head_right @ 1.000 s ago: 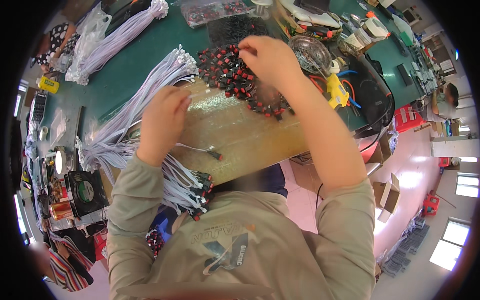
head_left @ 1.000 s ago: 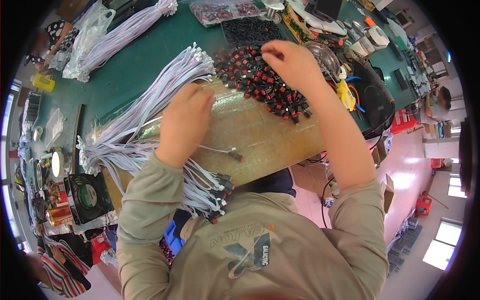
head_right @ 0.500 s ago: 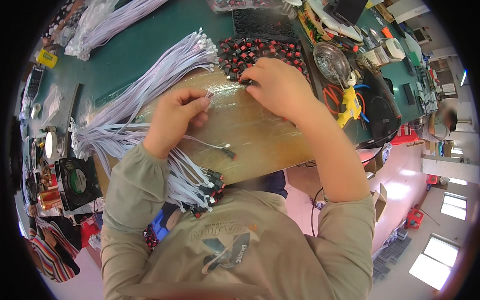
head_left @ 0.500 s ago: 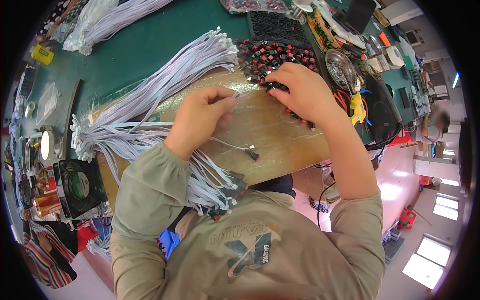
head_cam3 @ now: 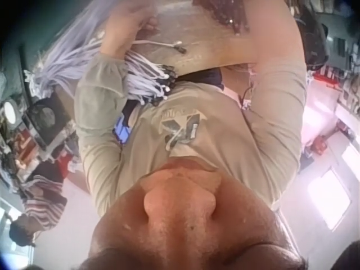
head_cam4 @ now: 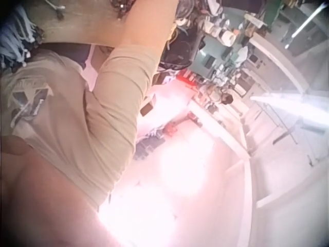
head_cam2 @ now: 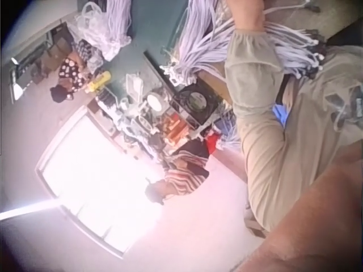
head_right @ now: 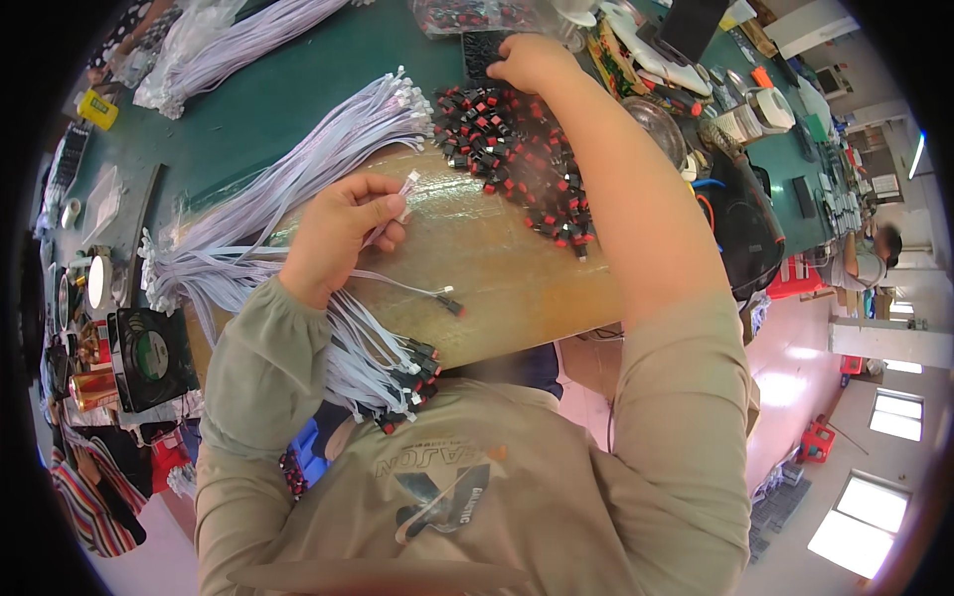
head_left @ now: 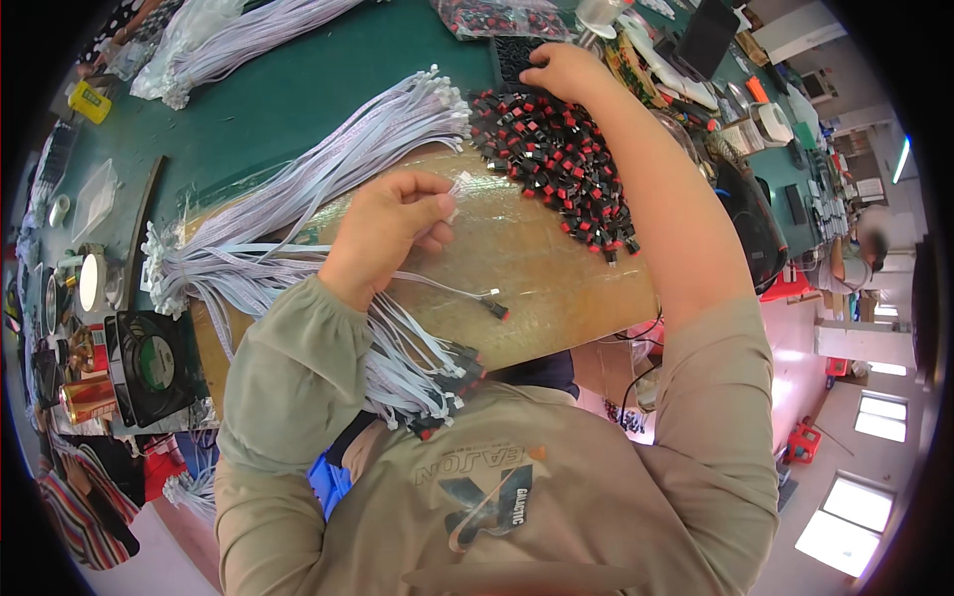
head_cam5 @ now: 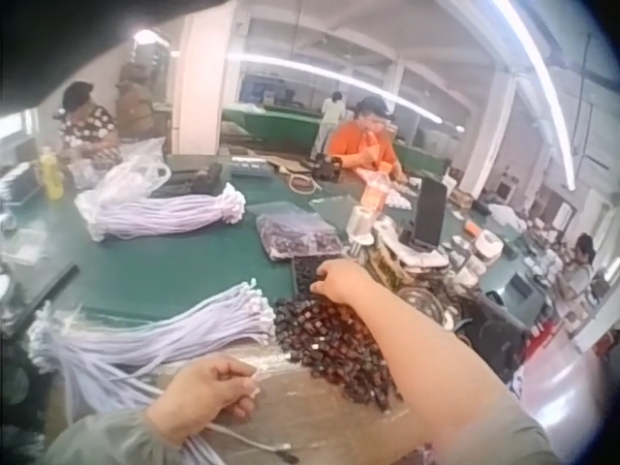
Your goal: The person assembles wire harnesses by attaching connectors to the wires, then uses a hot air tool to seal the components.
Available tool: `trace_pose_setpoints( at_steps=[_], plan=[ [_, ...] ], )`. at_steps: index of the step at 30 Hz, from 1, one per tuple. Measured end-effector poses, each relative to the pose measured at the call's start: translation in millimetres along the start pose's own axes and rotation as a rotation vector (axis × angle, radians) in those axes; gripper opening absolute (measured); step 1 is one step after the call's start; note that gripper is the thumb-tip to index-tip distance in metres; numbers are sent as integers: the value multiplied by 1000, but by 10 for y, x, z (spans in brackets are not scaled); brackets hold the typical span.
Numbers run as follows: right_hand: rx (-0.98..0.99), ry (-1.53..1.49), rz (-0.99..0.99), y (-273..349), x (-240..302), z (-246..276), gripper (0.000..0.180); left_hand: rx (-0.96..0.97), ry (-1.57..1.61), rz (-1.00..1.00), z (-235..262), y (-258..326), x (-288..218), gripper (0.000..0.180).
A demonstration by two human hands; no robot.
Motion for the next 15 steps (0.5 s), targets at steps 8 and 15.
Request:
trace_pose_setpoints(
  at_steps=[8,15],
  plan=[
    [85,-8,11,-140,15,-82,24,-5,63,34,69,-25,42,15],
    [-211,-261,41,128,1,236,26,22,177,16,70,-57,18,13]
  ],
)
Point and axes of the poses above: each hand's wrist, its own y-axis away from the middle knuckle, its own z-axis out of the back of the hand, x = y × z, the point moved 7 cm from there along -y, towards the middle knuckle, and after that the axes turned 3 degrees about z, right-handed, at the moved point
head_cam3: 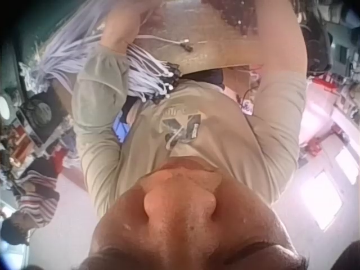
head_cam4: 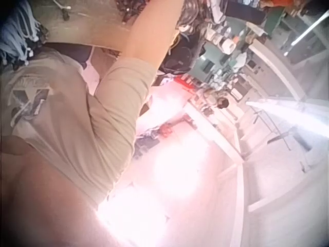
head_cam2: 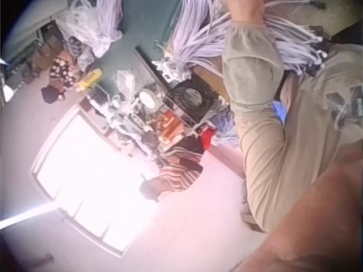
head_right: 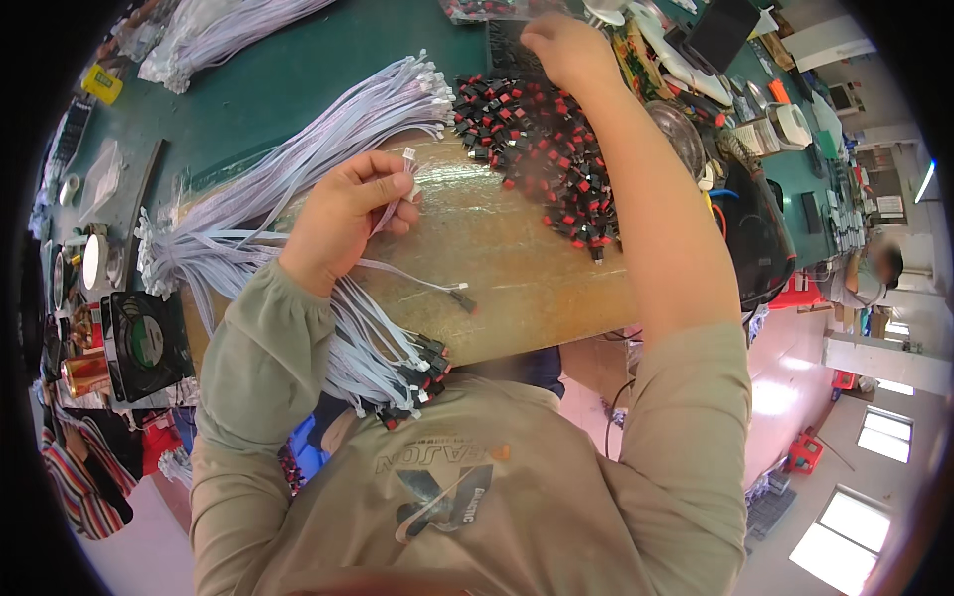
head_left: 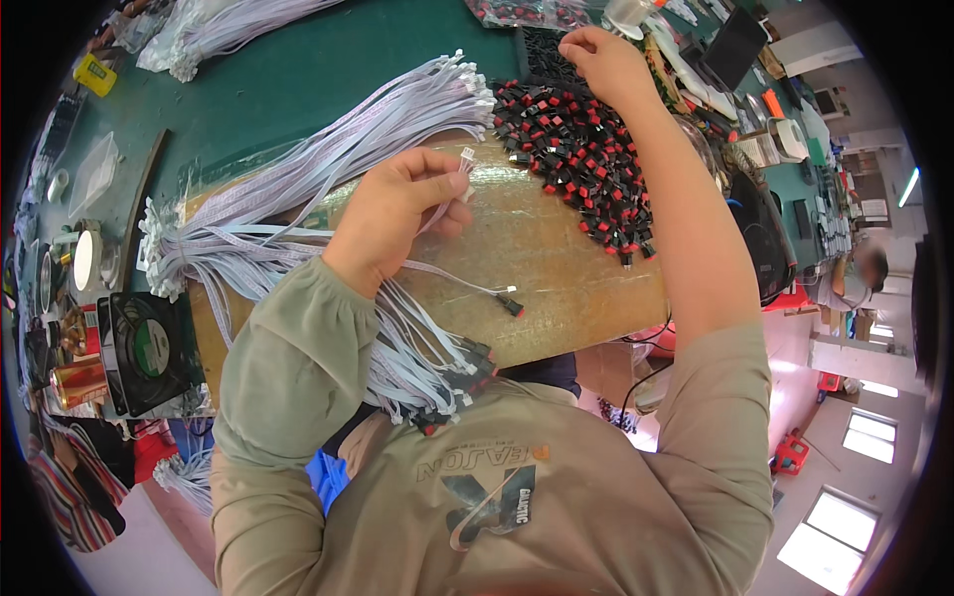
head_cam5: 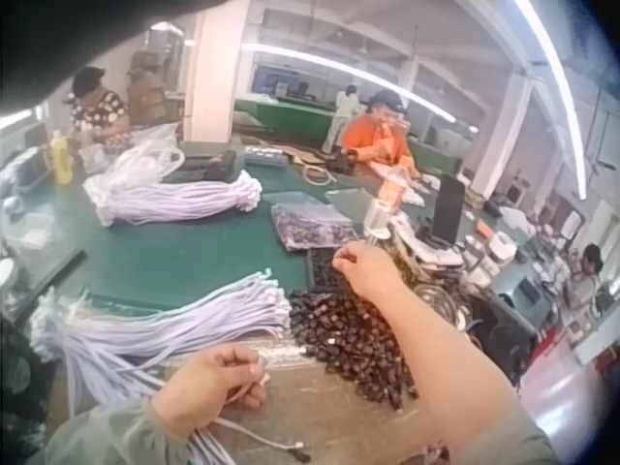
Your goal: The person assembles wire harnesses by attaching connectors to the wires, then uses a hot air tool to seal the components.
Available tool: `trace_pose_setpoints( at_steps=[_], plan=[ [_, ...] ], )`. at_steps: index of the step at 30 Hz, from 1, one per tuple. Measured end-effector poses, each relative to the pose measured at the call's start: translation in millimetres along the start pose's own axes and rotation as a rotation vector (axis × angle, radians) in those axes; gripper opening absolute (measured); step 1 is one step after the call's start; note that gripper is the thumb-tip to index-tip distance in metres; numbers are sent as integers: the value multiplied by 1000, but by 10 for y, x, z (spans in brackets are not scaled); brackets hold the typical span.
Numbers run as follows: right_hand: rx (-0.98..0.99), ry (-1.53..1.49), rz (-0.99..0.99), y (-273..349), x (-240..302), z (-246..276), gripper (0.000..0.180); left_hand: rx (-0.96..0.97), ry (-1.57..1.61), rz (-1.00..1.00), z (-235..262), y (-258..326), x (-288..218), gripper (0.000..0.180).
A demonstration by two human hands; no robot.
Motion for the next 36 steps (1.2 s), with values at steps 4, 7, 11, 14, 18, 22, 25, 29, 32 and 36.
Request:
trace_pose_setpoints(
  at_steps=[4,7,11,14,18,22,25,29,32,36],
  plan=[
    [148,-787,-141,509,759,77,27,4,99,-54,38,12,-40,13],
    [285,-1007,-227,933,1108,-106,17,9,130,-111,34,45,-104,14],
    [330,-1179,-281,1099,1211,-188,16,12,139,-144,22,57,-141,15],
    [340,-1251,-340,1114,1207,-186,16,19,134,-168,9,64,-163,15],
    [370,-1221,-325,1116,1230,-192,16,38,129,-171,9,70,-166,15],
    [397,-1227,-313,1123,1264,-187,16,51,133,-176,7,70,-162,15],
    [386,-1228,-327,1117,1262,-180,16,59,134,-175,2,71,-167,14],
    [417,-1187,-312,1118,1277,-186,18,50,141,-181,7,69,-164,14],
    [454,-1102,-261,1135,1321,-215,21,56,138,-174,1,65,-158,15],
    [370,-1025,-144,1138,1348,-232,23,69,156,-198,-7,65,-176,15]
  ],
)
Point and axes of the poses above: each hand's wrist, its own y-axis away from the middle knuckle, its own z-axis out of the back of the hand, x = y × z, the point moved 7 cm from there along -y, towards the middle knuckle, and after that the axes turned 3 degrees about z, right-handed, at the moved point
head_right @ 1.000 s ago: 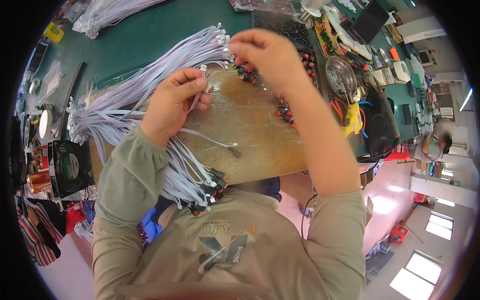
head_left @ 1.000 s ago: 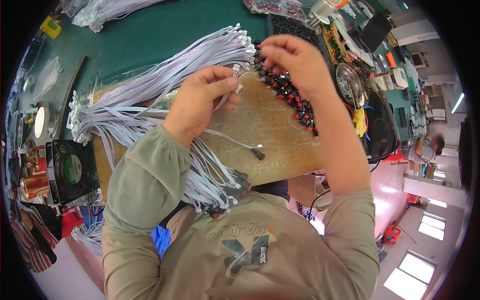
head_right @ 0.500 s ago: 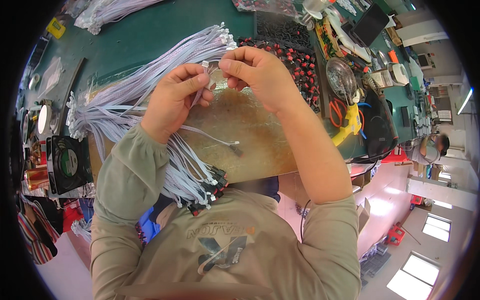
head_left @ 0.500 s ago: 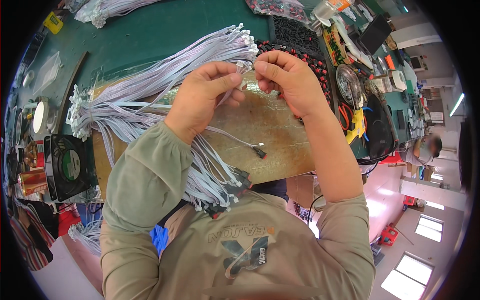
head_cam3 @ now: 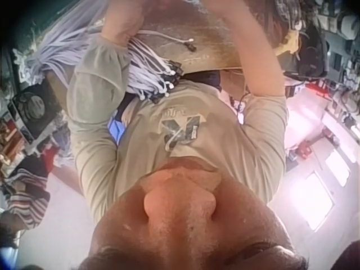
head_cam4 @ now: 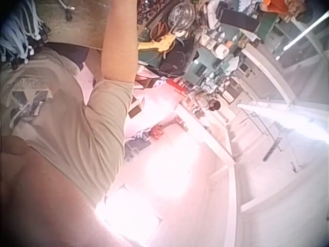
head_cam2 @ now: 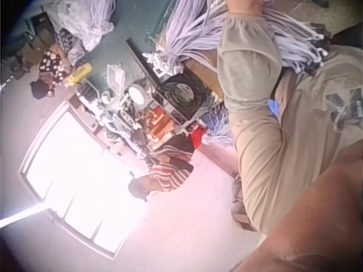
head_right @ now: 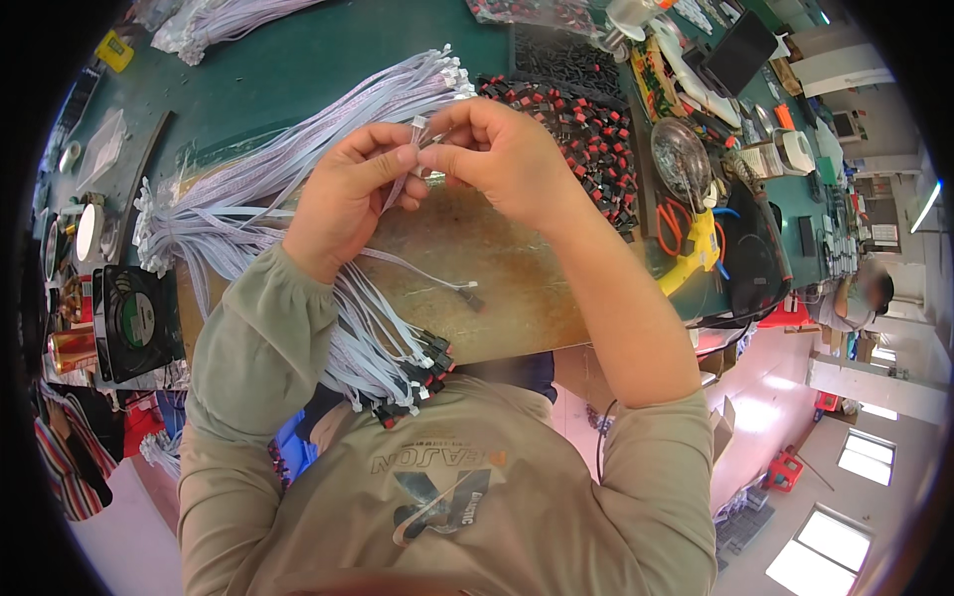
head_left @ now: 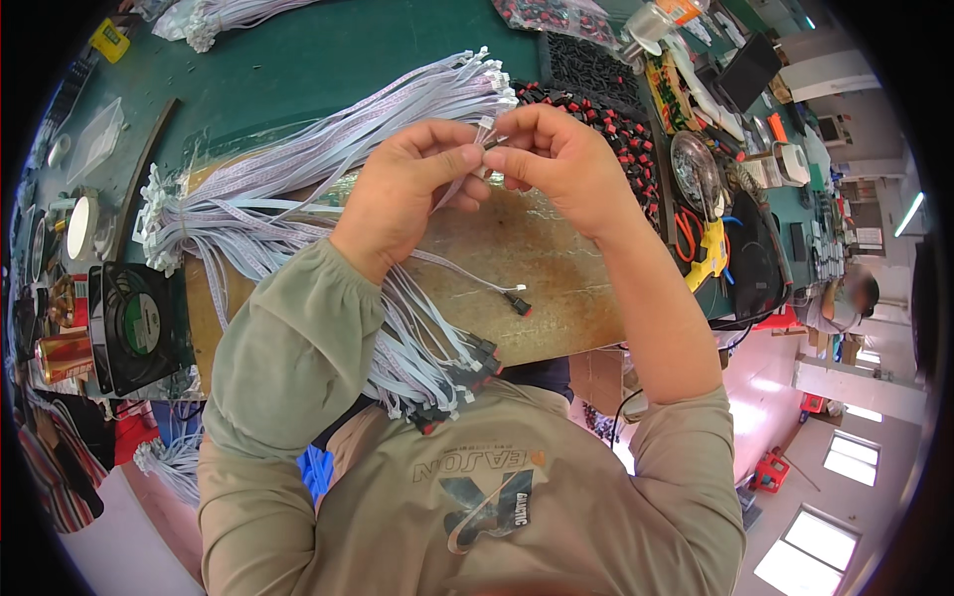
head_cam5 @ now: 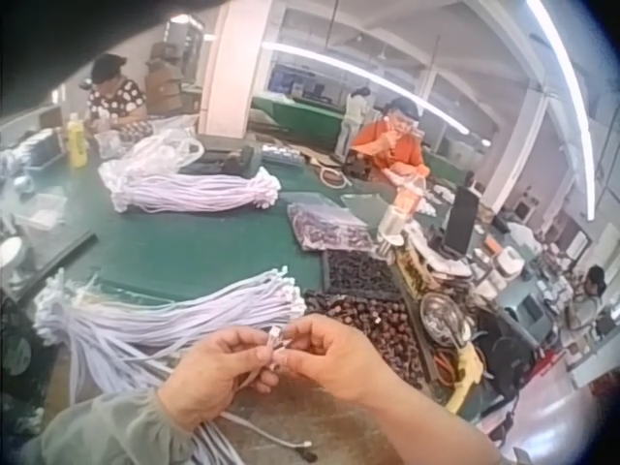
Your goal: The person assembles wire harnesses by attaching connectors to the wires, then uses a hot air tool to seal the components.
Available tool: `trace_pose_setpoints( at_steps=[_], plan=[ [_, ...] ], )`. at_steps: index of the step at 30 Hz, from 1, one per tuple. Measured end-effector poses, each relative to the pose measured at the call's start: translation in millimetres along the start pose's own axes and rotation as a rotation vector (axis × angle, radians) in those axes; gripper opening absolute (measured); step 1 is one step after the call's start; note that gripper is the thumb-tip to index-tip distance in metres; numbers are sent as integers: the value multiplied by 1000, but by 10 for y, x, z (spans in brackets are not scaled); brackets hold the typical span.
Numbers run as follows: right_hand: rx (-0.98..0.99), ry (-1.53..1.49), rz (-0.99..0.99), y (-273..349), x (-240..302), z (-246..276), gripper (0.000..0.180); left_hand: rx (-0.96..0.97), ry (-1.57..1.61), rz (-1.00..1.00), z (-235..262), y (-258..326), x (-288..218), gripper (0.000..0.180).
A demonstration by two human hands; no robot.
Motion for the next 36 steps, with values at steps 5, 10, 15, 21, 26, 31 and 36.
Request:
trace_pose_setpoints(
  at_steps=[5,10,15,21,26,31,36],
  plan=[
    [-80,-36,-43,16,62,121,19,-2,22,19,24,-13,23,18],
    [-143,-114,-48,7,141,136,18,-19,-22,25,14,5,20,15],
    [-121,-12,-20,-8,153,123,17,-10,-11,26,16,-6,32,14],
    [-88,18,34,0,174,99,18,-9,-9,26,11,-1,29,14],
    [-31,-21,45,6,97,-2,18,15,-30,21,-10,-3,35,14],
    [0,-6,-59,27,-9,68,19,-25,-143,2,-71,40,-6,18],
    [28,-154,-134,75,17,61,19,-29,-181,-10,-34,42,-2,25]
  ],
)
Point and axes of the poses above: each hand's wrist, its own y-axis away from the middle knuckle, its own z-axis out of the back of the hand, x = y × z, the point moved 7 cm from there along -y, towards the middle knuckle, and after that the axes turned 3 degrees about z, right-handed, at the moved point
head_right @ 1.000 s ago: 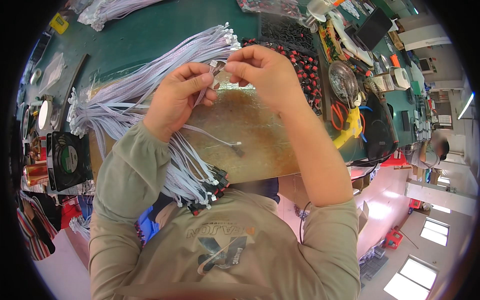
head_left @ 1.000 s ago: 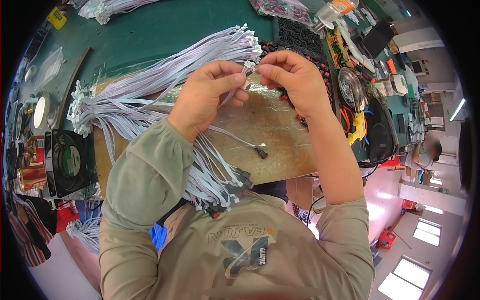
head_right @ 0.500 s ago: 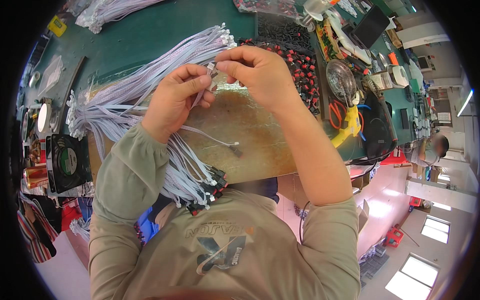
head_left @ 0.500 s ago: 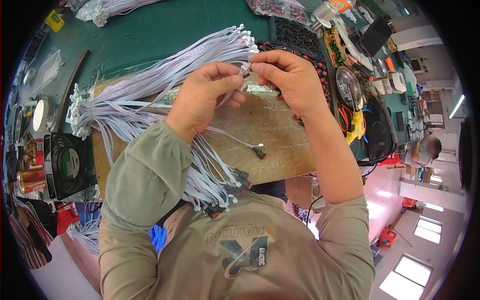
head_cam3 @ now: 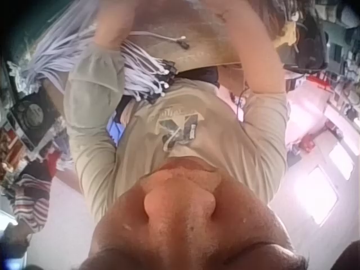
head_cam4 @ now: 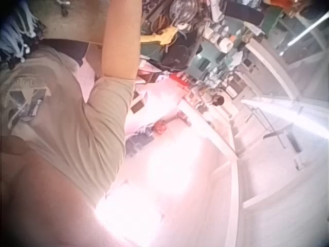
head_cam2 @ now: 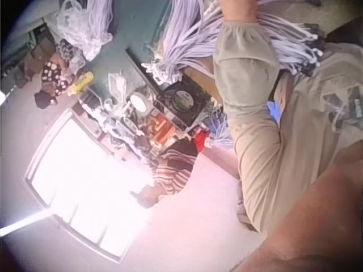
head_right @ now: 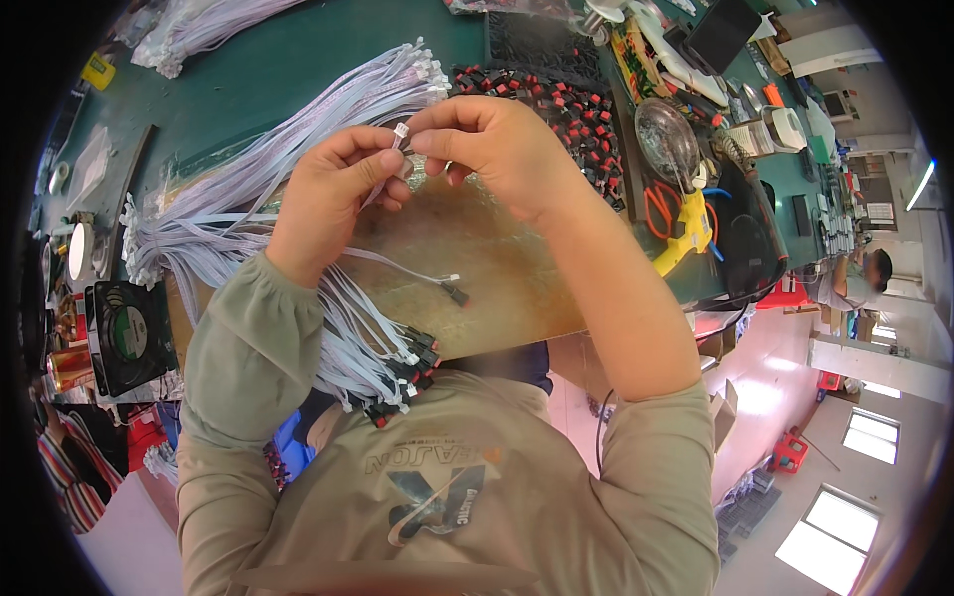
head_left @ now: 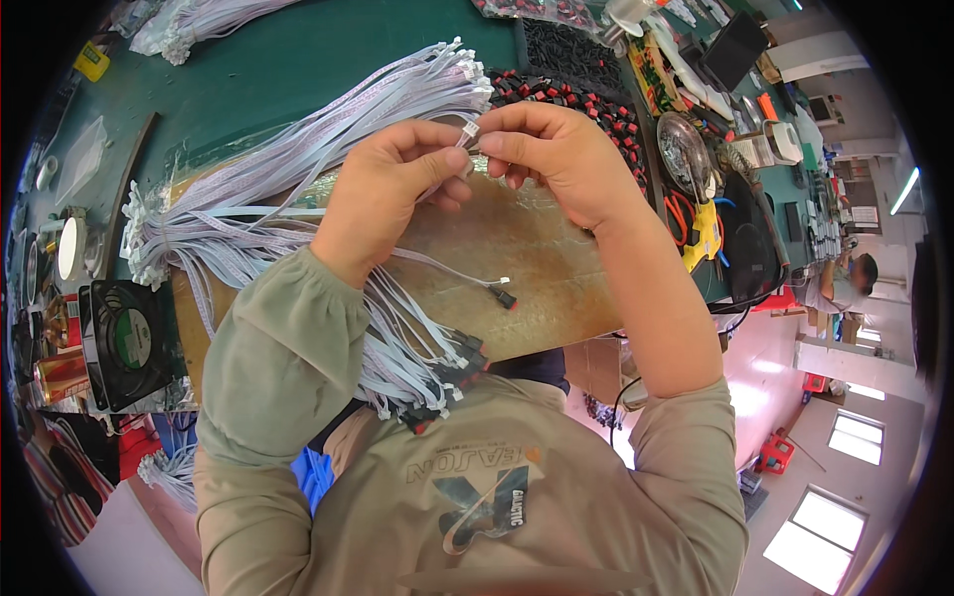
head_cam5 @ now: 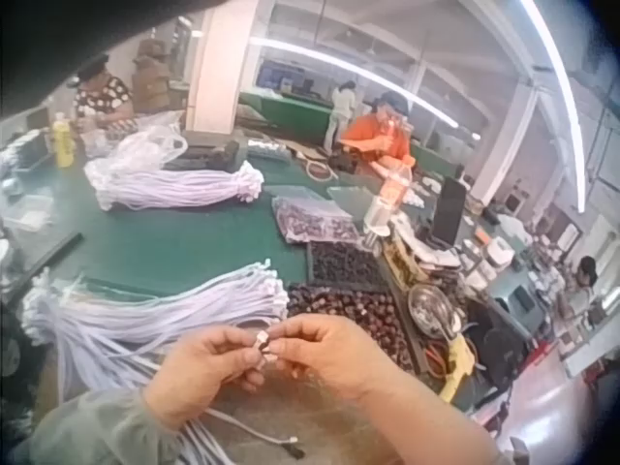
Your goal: The person assembles wire harnesses by attaching connectors to the wires, then uses a hot air tool to seal the components.
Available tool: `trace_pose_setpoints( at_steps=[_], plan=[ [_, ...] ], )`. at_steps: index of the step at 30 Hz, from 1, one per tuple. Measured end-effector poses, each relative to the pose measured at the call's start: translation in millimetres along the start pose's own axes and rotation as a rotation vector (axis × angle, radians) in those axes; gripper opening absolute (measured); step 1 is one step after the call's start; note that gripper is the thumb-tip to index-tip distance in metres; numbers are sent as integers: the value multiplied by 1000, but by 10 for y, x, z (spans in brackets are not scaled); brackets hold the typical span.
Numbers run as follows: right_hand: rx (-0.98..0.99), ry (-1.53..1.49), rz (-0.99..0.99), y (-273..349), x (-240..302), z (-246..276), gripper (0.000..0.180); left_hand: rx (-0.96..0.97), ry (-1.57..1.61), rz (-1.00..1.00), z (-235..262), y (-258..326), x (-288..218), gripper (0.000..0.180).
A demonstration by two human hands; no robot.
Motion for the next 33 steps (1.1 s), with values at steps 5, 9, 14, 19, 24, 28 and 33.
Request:
trace_pose_setpoints(
  at_steps=[5,9,14,19,24,28,33],
  plan=[
    [-28,182,94,14,15,23,19,39,-13,12,-89,18,2,24],
    [-14,278,125,44,46,2,19,16,-130,-13,-45,-5,10,17],
    [-105,360,92,85,34,157,19,3,-198,-18,-53,8,1,14],
    [-182,999,216,306,133,516,19,-68,-229,34,-19,-2,17,15],
    [-96,1421,483,419,-56,391,19,-94,-229,44,-16,-1,49,19],
    [-151,1412,629,421,6,350,20,-107,-257,53,-11,21,44,18],
    [-333,379,111,416,-211,621,23,-82,-312,55,-46,27,30,18]
  ],
)
Point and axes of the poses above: each hand's wrist, its own y-axis away from the middle knuckle, its own z-axis out of the back of the hand, x = y × z, the point moved 7 cm from there along -y, towards the middle knuckle, and after that the axes turned 3 degrees about z, right-handed, at the moved point
